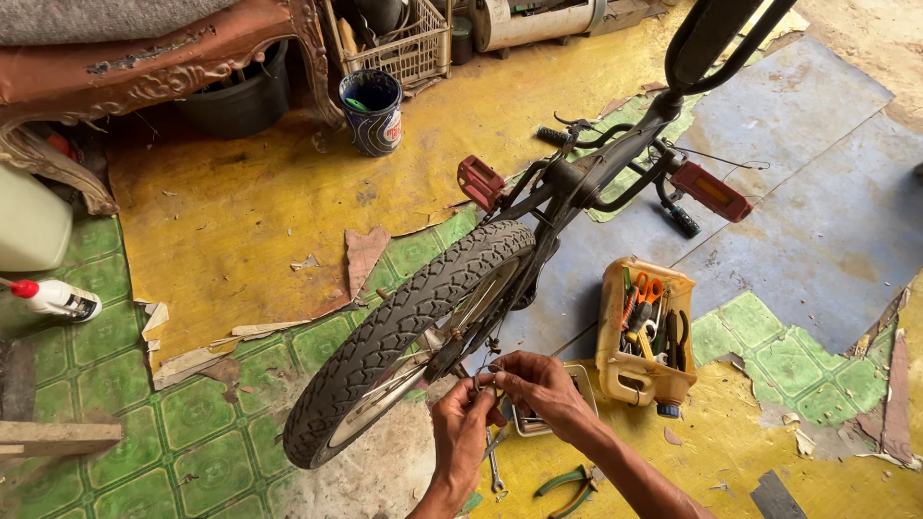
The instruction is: The person kneels on the floor of a bicycle repair shop working on the brake cable of a bike lying on the ground. They thread and adjust the cable at the handlebar area, use pliers and a wrench on the cable anchor, and use cable cutters to trim the cable end.
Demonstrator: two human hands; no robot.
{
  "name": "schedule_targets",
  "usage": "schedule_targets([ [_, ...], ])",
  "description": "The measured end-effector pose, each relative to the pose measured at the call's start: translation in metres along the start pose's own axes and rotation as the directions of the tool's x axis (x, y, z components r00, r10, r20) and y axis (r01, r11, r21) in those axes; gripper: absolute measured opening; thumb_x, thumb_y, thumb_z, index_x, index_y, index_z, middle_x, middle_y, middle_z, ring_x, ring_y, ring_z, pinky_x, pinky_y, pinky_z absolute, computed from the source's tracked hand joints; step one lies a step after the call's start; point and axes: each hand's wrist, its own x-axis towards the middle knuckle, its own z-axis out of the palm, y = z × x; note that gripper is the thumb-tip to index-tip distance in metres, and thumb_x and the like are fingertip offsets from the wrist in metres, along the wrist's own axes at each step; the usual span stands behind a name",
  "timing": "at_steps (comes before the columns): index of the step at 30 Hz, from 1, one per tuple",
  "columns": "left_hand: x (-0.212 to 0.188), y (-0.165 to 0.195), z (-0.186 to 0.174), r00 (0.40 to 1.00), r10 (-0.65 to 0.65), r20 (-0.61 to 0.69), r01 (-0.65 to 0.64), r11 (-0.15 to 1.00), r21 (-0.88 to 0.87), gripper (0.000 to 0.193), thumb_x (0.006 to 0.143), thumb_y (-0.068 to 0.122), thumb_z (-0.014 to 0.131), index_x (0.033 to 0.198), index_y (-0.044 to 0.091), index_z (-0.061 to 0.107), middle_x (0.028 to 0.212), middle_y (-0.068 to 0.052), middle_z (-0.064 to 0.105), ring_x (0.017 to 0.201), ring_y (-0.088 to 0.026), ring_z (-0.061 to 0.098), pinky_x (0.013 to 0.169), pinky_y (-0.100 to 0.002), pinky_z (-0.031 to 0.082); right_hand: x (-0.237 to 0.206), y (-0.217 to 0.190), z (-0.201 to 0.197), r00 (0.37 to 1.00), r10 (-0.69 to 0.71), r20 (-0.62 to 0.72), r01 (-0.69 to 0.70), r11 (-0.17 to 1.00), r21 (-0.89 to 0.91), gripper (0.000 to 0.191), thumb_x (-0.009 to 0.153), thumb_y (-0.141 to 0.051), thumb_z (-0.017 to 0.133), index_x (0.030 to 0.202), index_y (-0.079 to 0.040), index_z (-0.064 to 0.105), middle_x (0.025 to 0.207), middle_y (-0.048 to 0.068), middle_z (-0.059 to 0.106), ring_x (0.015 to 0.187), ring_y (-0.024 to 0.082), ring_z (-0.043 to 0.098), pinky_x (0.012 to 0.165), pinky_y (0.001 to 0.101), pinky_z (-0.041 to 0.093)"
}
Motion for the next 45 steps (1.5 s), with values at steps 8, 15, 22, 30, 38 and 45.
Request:
schedule_targets([
  [8,-0.015,0.040,0.010,0.998,0.060,-0.037,-0.056,0.993,0.105,0.043,0.090,0.010,0.062,0.133,0.003,0.061,0.067,-0.004,0.060,0.058,-0.011,0.059,0.055,-0.027,0.052,-0.005,0.003,-0.006,0.997,0.070,0.045,-0.080,0.959,0.271,0.023,0.092,-0.018,0.074,0.105,0.000,0.071,0.079,0.003,0.069,0.058,0.006,0.054,0.047,0.0215,0.042],
  [15,-0.016,0.033,0.011,0.997,0.071,-0.018,-0.068,0.988,0.136,0.042,0.091,0.010,0.063,0.133,0.004,0.063,0.067,-0.002,0.059,0.058,-0.011,0.058,0.054,-0.028,0.052,-0.011,0.004,-0.011,0.983,0.183,-0.010,-0.166,0.912,0.376,0.018,0.085,-0.009,0.072,0.103,-0.007,0.069,0.078,0.005,0.073,0.056,0.007,0.055,0.047,0.0213,0.046],
  [22,-0.023,0.038,0.019,0.995,0.101,0.020,-0.103,0.965,0.242,0.036,0.093,0.011,0.064,0.128,0.004,0.061,0.068,-0.002,0.057,0.058,-0.010,0.056,0.053,-0.028,0.049,-0.018,0.009,-0.022,0.999,0.045,0.015,-0.048,0.955,0.292,0.010,0.092,-0.009,0.073,0.098,-0.003,0.068,0.069,0.000,0.063,0.054,0.006,0.053,0.047,0.0206,0.041],
  [30,-0.027,0.042,0.029,0.990,0.132,0.054,-0.143,0.932,0.334,0.031,0.092,0.010,0.064,0.122,0.005,0.060,0.067,-0.001,0.055,0.058,-0.009,0.052,0.054,-0.028,0.045,-0.028,-0.007,-0.029,0.997,-0.055,0.051,0.048,0.988,0.144,0.013,0.094,-0.016,0.071,0.096,-0.003,0.070,0.068,-0.001,0.063,0.056,0.005,0.052,0.049,0.0222,0.042],
  [38,-0.012,0.038,0.036,0.994,0.083,-0.067,-0.056,0.942,0.331,0.025,0.095,0.024,0.063,0.111,0.005,0.065,0.073,-0.004,0.074,0.065,-0.010,0.069,0.060,-0.028,0.057,-0.032,-0.026,-0.029,0.998,-0.052,0.027,0.053,0.998,-0.021,0.017,0.091,-0.021,0.072,0.096,-0.005,0.072,0.070,0.000,0.070,0.056,0.006,0.054,0.051,0.0219,0.044],
  [45,0.004,0.027,0.034,0.995,-0.039,-0.097,0.070,0.937,0.342,0.025,0.097,0.026,0.063,0.106,0.003,0.069,0.070,-0.008,0.074,0.067,-0.013,0.071,0.061,-0.032,0.060,-0.037,-0.029,-0.032,0.991,-0.075,0.110,0.064,0.993,0.100,0.023,0.094,-0.023,0.074,0.101,-0.002,0.067,0.071,-0.003,0.062,0.061,0.006,0.053,0.055,0.0214,0.041],
])
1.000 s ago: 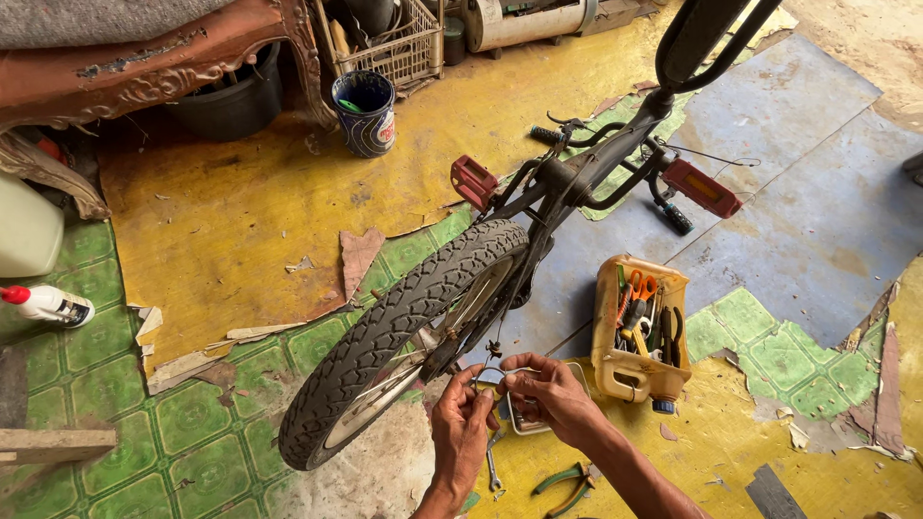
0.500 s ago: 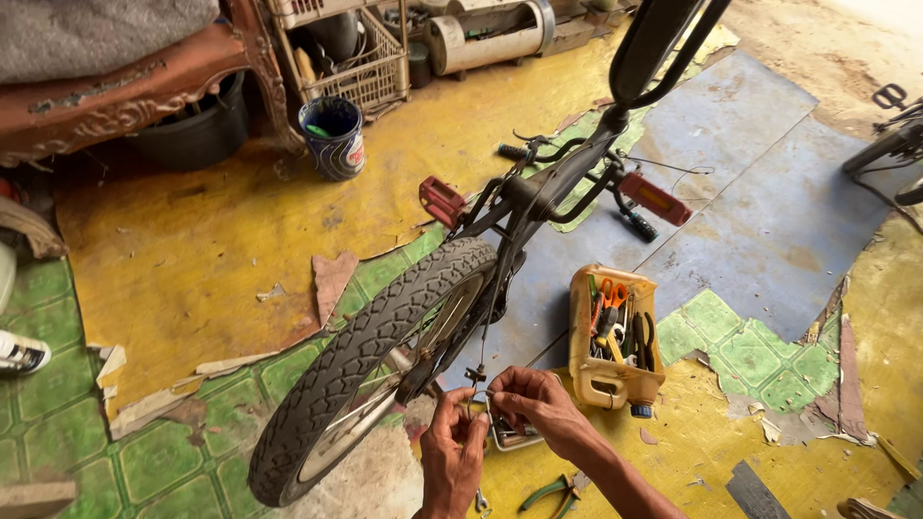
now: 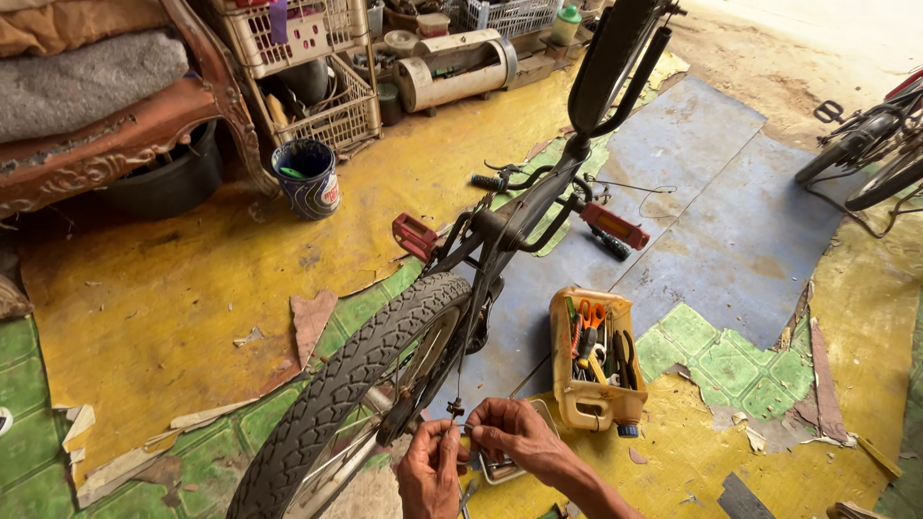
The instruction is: The person kneels on the floor of a bicycle repair shop working on the brake cable of a bike lying on the ground. They thread and adjust the cable at the handlebar area, use pliers and a wrench on the cable anchor, and use cable cutters to trim the cable end.
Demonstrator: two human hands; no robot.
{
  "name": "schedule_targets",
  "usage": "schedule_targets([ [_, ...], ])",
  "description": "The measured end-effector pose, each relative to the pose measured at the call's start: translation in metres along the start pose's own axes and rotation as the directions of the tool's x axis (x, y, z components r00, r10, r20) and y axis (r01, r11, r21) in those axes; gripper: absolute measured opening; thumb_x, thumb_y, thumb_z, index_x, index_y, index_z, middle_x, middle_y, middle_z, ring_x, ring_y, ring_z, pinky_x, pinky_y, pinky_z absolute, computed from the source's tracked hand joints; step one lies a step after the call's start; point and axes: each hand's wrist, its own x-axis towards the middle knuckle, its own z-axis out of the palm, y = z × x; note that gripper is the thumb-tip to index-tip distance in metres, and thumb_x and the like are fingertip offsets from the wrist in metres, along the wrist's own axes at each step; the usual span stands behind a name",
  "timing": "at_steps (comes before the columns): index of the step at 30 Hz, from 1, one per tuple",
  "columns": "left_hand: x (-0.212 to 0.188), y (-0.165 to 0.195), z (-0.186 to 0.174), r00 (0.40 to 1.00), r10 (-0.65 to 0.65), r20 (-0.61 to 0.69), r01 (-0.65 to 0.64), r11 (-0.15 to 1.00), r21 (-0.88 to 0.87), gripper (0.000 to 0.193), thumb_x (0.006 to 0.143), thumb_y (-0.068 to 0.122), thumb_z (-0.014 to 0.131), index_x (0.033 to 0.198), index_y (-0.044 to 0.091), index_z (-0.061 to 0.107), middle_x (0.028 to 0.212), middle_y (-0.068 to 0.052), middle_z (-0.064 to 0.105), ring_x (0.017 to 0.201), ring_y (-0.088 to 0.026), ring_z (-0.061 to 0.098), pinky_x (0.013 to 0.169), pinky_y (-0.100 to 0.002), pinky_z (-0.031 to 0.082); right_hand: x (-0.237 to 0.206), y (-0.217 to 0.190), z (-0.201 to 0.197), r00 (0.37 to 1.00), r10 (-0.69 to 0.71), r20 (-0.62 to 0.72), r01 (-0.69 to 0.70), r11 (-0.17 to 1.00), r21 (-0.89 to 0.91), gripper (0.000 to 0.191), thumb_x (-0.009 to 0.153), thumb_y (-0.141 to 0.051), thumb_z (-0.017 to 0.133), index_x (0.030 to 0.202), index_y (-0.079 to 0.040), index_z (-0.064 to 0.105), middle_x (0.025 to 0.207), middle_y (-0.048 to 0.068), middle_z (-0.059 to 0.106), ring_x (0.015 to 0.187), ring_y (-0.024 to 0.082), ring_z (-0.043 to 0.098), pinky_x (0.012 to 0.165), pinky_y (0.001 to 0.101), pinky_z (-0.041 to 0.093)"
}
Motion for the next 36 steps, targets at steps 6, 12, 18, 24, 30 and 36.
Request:
schedule_targets([
  [6,0.003,-0.007,0.004,1.000,0.015,0.021,-0.015,0.999,-0.030,0.028,0.096,0.026,0.061,0.111,0.006,0.073,0.070,-0.007,0.073,0.064,-0.012,0.070,0.056,-0.031,0.060,-0.002,0.004,-0.003,1.000,0.001,-0.005,-0.001,1.000,0.021,0.025,0.093,-0.025,0.074,0.100,-0.002,0.067,0.071,-0.003,0.062,0.062,0.006,0.052,0.055,0.0214,0.040],
  [12,0.001,-0.005,-0.001,0.998,0.056,0.022,-0.057,0.998,0.024,0.027,0.099,0.026,0.059,0.111,0.007,0.074,0.068,-0.006,0.073,0.063,-0.012,0.070,0.057,-0.030,0.060,0.000,0.008,-0.006,1.000,0.008,-0.021,-0.010,0.994,-0.113,0.035,0.092,-0.034,0.074,0.100,-0.001,0.070,0.073,0.003,0.068,0.059,0.010,0.057,0.053,0.0233,0.046],
  [18,-0.001,0.001,-0.002,0.999,0.050,0.021,-0.050,0.999,0.016,0.027,0.099,0.025,0.057,0.112,0.008,0.075,0.066,-0.005,0.071,0.063,-0.011,0.070,0.056,-0.029,0.060,0.021,-0.016,-0.014,0.931,-0.187,-0.313,0.122,0.969,-0.214,0.052,0.090,-0.051,0.063,0.118,-0.007,0.066,0.104,0.003,0.078,0.075,0.009,0.064,0.063,0.0279,0.055],
  [24,-0.015,0.007,0.006,0.991,0.109,0.083,-0.113,0.993,0.042,0.026,0.098,0.023,0.058,0.110,0.010,0.077,0.063,-0.005,0.069,0.060,-0.012,0.068,0.055,-0.029,0.056,0.040,-0.028,-0.006,0.954,-0.110,-0.277,0.096,0.993,-0.064,0.046,0.094,-0.044,0.062,0.121,-0.007,0.065,0.102,0.006,0.077,0.076,0.009,0.066,0.062,0.0262,0.056],
  [30,-0.018,0.016,0.004,0.993,0.086,0.078,-0.083,0.996,-0.046,0.024,0.098,0.021,0.058,0.104,0.005,0.073,0.066,-0.006,0.071,0.060,-0.013,0.068,0.054,-0.030,0.057,0.052,-0.034,-0.010,0.942,-0.201,-0.270,0.225,0.973,0.060,0.025,0.096,-0.023,0.070,0.109,-0.002,0.071,0.084,0.008,0.075,0.064,0.009,0.061,0.056,0.0233,0.051],
  [36,-0.013,0.026,-0.003,1.000,0.030,0.006,-0.030,0.997,-0.069,0.027,0.099,0.025,0.062,0.103,0.000,0.073,0.066,-0.009,0.072,0.058,-0.014,0.066,0.057,-0.031,0.053,0.057,-0.033,0.002,0.917,-0.240,-0.319,0.273,0.960,0.064,0.023,0.094,-0.021,0.072,0.104,0.000,0.071,0.081,0.009,0.076,0.061,0.009,0.060,0.055,0.0242,0.050],
])
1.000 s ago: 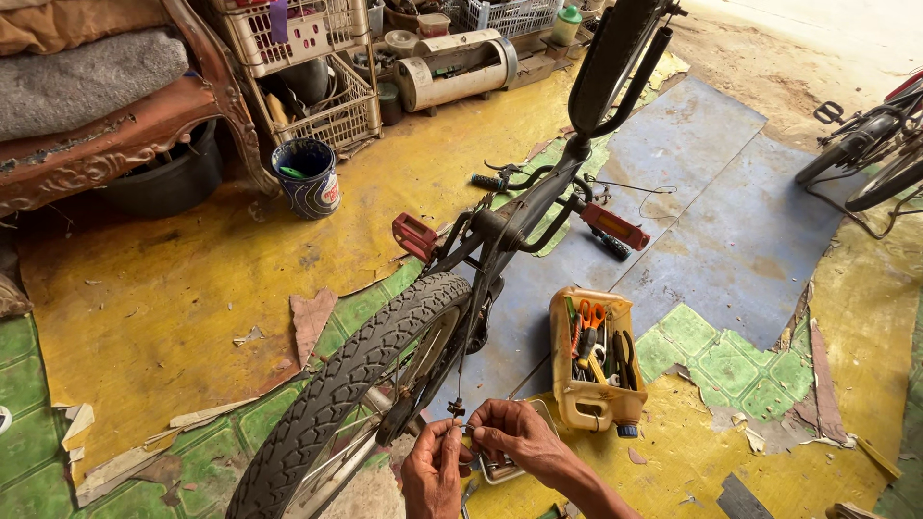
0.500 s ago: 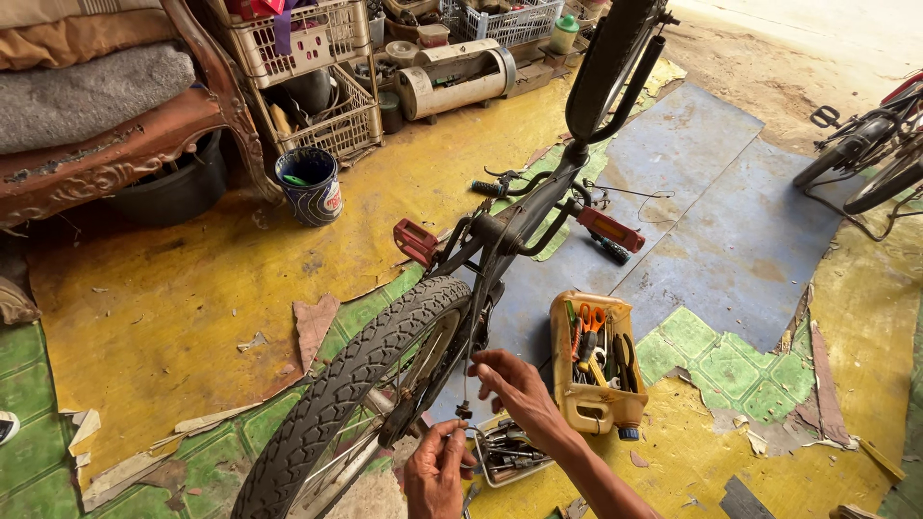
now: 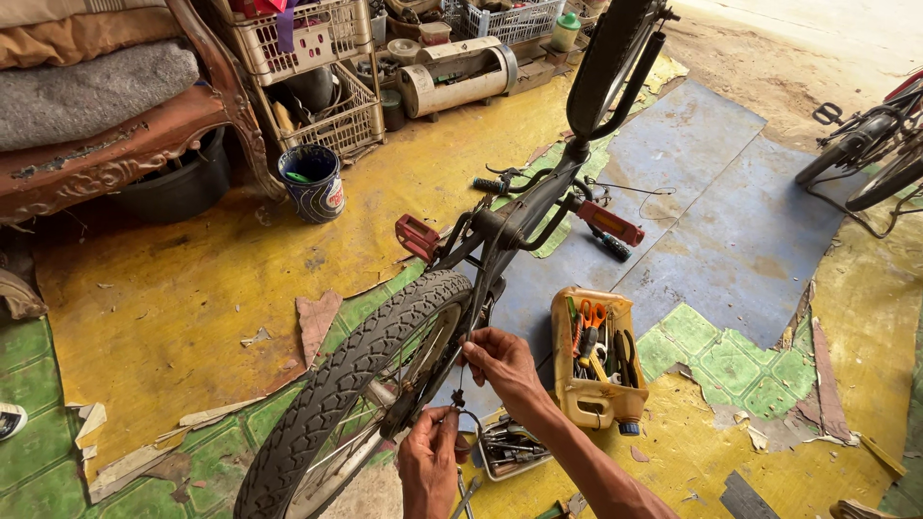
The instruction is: The person kneels on the floor of a bicycle repair shop working on the brake cable of a bike lying on the ground. They thread and adjust the cable at the handlebar area, use pliers and a wrench on the cable anchor, and use cable cutters to trim the cable end.
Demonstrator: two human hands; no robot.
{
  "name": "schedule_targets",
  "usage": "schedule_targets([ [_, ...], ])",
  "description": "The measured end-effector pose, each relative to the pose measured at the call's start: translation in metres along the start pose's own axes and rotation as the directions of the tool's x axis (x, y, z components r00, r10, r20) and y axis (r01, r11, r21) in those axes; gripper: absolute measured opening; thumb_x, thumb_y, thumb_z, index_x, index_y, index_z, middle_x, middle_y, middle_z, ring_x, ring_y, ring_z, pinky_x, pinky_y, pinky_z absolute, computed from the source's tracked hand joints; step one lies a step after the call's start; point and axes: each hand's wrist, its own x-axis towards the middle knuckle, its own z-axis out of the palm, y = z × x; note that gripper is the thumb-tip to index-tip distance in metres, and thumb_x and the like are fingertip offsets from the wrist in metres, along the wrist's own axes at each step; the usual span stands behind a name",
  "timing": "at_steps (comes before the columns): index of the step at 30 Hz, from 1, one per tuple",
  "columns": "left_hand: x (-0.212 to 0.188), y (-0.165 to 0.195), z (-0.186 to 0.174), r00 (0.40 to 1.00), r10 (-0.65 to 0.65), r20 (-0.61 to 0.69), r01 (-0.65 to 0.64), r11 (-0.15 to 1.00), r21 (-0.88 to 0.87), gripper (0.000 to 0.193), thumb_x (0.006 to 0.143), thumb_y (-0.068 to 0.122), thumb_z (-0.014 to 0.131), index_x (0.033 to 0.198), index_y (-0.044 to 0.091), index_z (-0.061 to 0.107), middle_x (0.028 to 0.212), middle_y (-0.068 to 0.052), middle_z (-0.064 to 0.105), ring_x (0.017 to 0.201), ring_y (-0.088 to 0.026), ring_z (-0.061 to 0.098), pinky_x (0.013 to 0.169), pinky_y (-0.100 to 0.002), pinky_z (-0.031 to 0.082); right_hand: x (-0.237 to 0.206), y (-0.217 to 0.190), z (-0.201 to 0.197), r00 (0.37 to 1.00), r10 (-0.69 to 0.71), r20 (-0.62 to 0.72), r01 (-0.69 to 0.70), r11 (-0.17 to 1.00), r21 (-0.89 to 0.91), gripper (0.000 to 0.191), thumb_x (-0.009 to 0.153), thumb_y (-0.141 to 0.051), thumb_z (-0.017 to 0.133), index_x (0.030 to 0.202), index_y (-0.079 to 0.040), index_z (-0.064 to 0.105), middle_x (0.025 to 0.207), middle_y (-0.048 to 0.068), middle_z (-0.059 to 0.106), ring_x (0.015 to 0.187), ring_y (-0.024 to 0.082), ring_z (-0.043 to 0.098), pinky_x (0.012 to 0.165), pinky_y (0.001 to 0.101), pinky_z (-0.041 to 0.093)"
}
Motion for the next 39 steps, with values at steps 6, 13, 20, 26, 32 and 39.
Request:
schedule_targets([
  [6,-0.005,0.008,-0.005,1.000,0.031,-0.005,-0.031,0.999,0.027,0.028,0.098,0.025,0.060,0.106,0.002,0.073,0.068,-0.009,0.072,0.059,-0.016,0.068,0.059,-0.032,0.058,0.010,0.006,0.015,0.996,0.042,-0.080,-0.048,0.996,-0.070,0.021,0.093,-0.020,0.073,0.102,-0.001,0.070,0.079,0.008,0.075,0.060,0.008,0.058,0.054,0.0244,0.050],
  [13,-0.007,0.016,-0.016,0.991,0.117,0.065,-0.121,0.990,0.066,0.028,0.098,0.026,0.058,0.109,0.004,0.071,0.072,-0.008,0.072,0.064,-0.015,0.071,0.061,-0.031,0.062,0.011,0.019,0.008,0.992,-0.020,-0.124,0.013,0.998,-0.063,0.017,0.093,-0.016,0.073,0.098,0.000,0.070,0.076,0.009,0.074,0.059,0.010,0.059,0.052,0.0258,0.051],
  [20,-0.008,0.020,-0.018,0.983,0.172,0.063,-0.178,0.978,0.108,0.026,0.099,0.023,0.058,0.106,0.003,0.072,0.068,-0.008,0.071,0.061,-0.014,0.068,0.060,-0.032,0.058,0.019,0.021,0.012,0.992,0.005,-0.128,-0.011,0.999,-0.042,0.016,0.093,-0.016,0.073,0.097,0.000,0.071,0.077,0.009,0.074,0.061,0.010,0.060,0.053,0.0254,0.050],
  [26,-0.010,0.012,-0.019,0.985,0.155,0.073,-0.162,0.982,0.102,0.025,0.098,0.023,0.056,0.106,0.004,0.071,0.071,-0.007,0.074,0.063,-0.014,0.072,0.059,-0.031,0.058,0.013,0.020,0.010,0.994,0.027,-0.105,-0.036,0.996,-0.081,0.020,0.091,-0.019,0.074,0.100,-0.001,0.071,0.078,0.007,0.075,0.062,0.008,0.058,0.054,0.0244,0.049],
  [32,-0.013,0.001,-0.014,0.978,0.179,0.109,-0.185,0.982,0.044,0.025,0.099,0.023,0.057,0.105,0.003,0.071,0.070,-0.008,0.075,0.062,-0.013,0.071,0.062,-0.029,0.059,0.005,0.019,0.004,0.998,0.027,-0.049,-0.030,0.998,-0.062,0.024,0.091,-0.021,0.076,0.103,-0.001,0.072,0.081,0.008,0.075,0.062,0.007,0.056,0.054,0.0229,0.047],
  [39,-0.010,-0.003,-0.018,0.981,0.137,0.137,-0.152,0.983,0.106,0.025,0.101,0.023,0.056,0.105,0.004,0.070,0.069,-0.008,0.073,0.060,-0.014,0.068,0.060,-0.031,0.055,-0.010,0.011,0.005,0.994,0.052,-0.095,-0.073,0.970,-0.231,0.032,0.090,-0.031,0.073,0.106,-0.003,0.071,0.086,0.007,0.076,0.060,0.009,0.058,0.052,0.0241,0.052],
])
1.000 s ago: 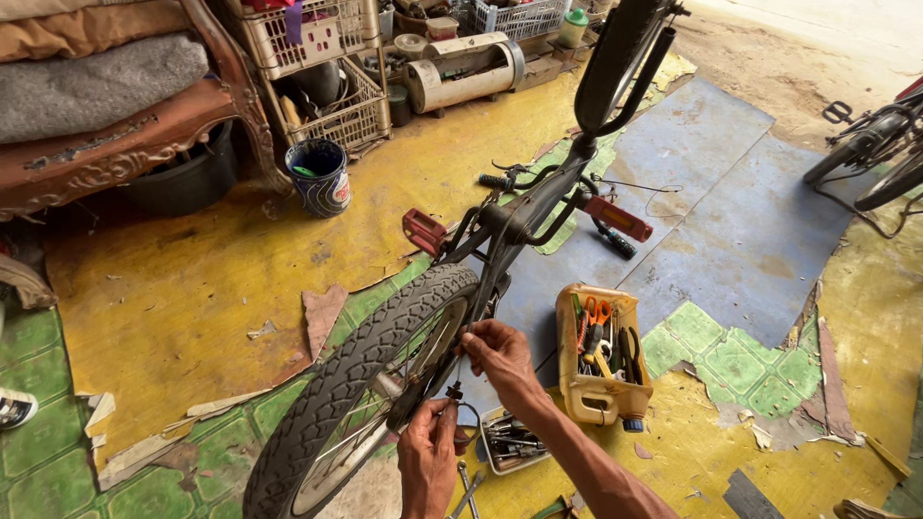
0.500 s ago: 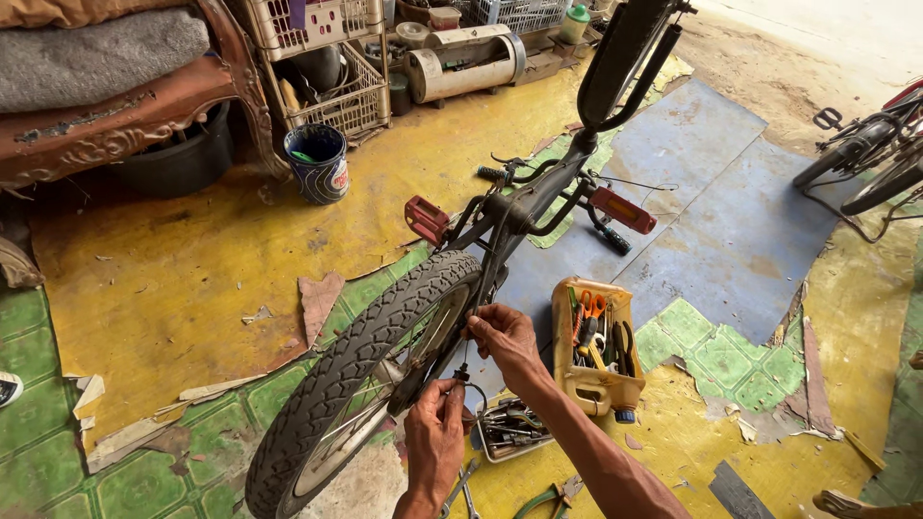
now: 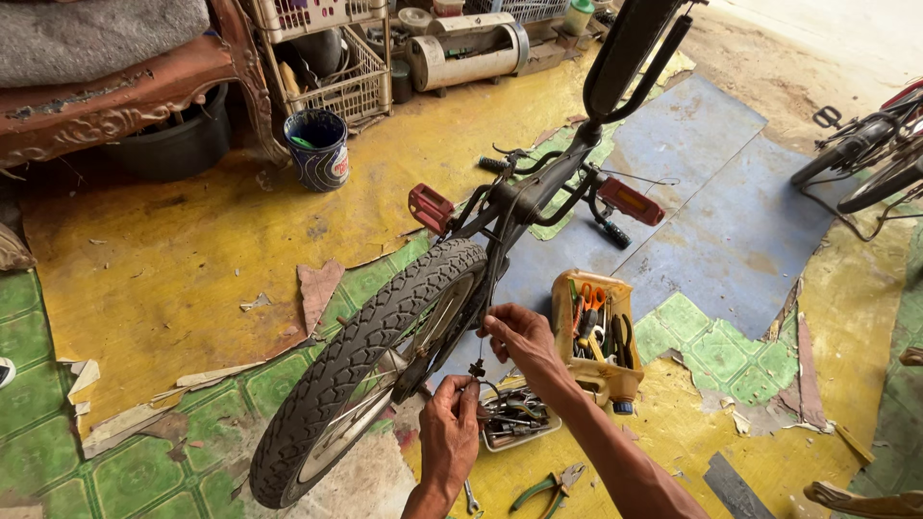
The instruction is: The person kneels on the floor of a bicycle repair shop working on the brake cable of a bike lying on the ground. They thread and adjust the cable at the handlebar area, use pliers and a wrench on the cable anchor, and use cable cutters to trim the cable end.
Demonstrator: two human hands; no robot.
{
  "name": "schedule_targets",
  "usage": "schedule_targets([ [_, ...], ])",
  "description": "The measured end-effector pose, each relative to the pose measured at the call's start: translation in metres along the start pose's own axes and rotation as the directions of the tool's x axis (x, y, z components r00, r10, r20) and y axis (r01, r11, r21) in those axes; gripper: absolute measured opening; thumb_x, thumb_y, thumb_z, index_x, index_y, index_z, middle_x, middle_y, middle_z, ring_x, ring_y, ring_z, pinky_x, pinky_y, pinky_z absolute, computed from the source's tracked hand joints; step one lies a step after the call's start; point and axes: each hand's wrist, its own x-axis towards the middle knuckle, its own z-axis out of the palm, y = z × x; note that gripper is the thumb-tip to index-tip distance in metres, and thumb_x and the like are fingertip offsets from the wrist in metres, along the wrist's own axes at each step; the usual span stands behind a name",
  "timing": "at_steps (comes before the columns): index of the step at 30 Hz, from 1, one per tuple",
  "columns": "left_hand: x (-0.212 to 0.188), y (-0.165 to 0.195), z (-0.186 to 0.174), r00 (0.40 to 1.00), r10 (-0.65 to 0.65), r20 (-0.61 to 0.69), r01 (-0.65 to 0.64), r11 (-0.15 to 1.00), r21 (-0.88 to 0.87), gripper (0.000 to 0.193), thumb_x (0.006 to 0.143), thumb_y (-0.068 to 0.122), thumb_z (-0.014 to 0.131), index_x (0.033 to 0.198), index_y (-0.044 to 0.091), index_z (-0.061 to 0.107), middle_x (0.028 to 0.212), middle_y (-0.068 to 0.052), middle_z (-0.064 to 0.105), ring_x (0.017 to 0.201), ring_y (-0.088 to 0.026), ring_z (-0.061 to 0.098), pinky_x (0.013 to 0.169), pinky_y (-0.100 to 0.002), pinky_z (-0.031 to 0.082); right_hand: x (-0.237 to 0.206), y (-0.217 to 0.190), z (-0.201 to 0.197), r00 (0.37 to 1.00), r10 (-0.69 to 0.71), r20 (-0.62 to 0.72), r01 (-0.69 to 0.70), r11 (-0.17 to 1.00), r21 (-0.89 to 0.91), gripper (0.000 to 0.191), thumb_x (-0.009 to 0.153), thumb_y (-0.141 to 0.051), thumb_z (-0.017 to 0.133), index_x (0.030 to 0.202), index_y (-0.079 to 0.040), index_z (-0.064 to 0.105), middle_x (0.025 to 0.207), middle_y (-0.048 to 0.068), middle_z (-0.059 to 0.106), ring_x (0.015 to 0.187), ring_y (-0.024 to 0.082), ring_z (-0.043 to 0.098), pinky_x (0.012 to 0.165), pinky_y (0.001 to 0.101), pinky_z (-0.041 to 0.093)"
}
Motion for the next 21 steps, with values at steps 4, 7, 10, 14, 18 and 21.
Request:
schedule_targets([
  [4,0.004,-0.006,-0.003,0.996,0.081,-0.034,-0.082,0.995,-0.055,0.023,0.100,0.023,0.056,0.102,0.004,0.068,0.072,-0.006,0.073,0.064,-0.011,0.072,0.061,-0.030,0.060,-0.018,0.003,-0.012,1.000,0.026,0.006,-0.024,0.978,-0.207,0.034,0.090,-0.037,0.069,0.108,-0.008,0.071,0.089,0.005,0.078,0.061,0.009,0.060,0.052,0.0254,0.054],
  [7,0.007,-0.010,-0.004,0.996,0.084,-0.041,-0.085,0.996,-0.027,0.022,0.101,0.023,0.056,0.102,0.005,0.068,0.071,-0.007,0.071,0.064,-0.013,0.070,0.061,-0.031,0.059,-0.035,0.011,-0.022,0.995,0.038,0.095,-0.003,0.939,-0.345,0.037,0.091,-0.041,0.069,0.106,-0.007,0.072,0.088,0.008,0.076,0.062,0.011,0.061,0.055,0.0291,0.056],
  [10,0.009,-0.013,-0.003,0.994,0.092,-0.052,-0.091,0.996,0.006,0.021,0.100,0.024,0.056,0.102,0.006,0.068,0.071,-0.006,0.072,0.065,-0.013,0.071,0.061,-0.032,0.059,-0.047,0.019,-0.024,0.983,0.040,0.177,0.037,0.913,-0.407,0.038,0.091,-0.042,0.071,0.106,-0.007,0.072,0.090,0.007,0.074,0.072,0.011,0.066,0.067,0.0315,0.061],
  [14,0.011,-0.014,-0.001,0.996,0.081,-0.045,-0.080,0.997,0.022,0.022,0.100,0.025,0.055,0.104,0.007,0.067,0.074,-0.006,0.073,0.068,-0.012,0.072,0.063,-0.033,0.059,-0.053,0.025,-0.015,0.973,0.033,0.228,0.050,0.937,-0.346,0.034,0.089,-0.032,0.072,0.110,-0.005,0.072,0.094,0.003,0.076,0.082,0.011,0.072,0.079,0.0307,0.064],
  [18,0.012,-0.018,-0.005,0.983,0.173,-0.058,-0.169,0.983,0.073,0.024,0.099,0.027,0.059,0.108,0.006,0.069,0.084,-0.008,0.074,0.074,-0.014,0.072,0.065,-0.033,0.060,-0.053,0.028,-0.006,0.979,0.107,0.175,-0.052,0.956,-0.290,0.028,0.090,-0.019,0.071,0.111,0.000,0.073,0.090,0.008,0.073,0.078,0.013,0.066,0.073,0.0296,0.058],
  [21,0.013,-0.023,-0.008,0.989,0.147,-0.026,-0.145,0.988,0.060,0.030,0.098,0.027,0.061,0.118,0.006,0.069,0.091,-0.009,0.075,0.079,-0.015,0.072,0.068,-0.032,0.060,-0.053,0.033,-0.004,0.983,0.098,0.153,-0.050,0.955,-0.292,0.028,0.090,-0.017,0.069,0.112,-0.001,0.072,0.092,0.009,0.076,0.078,0.012,0.069,0.075,0.0281,0.062],
])
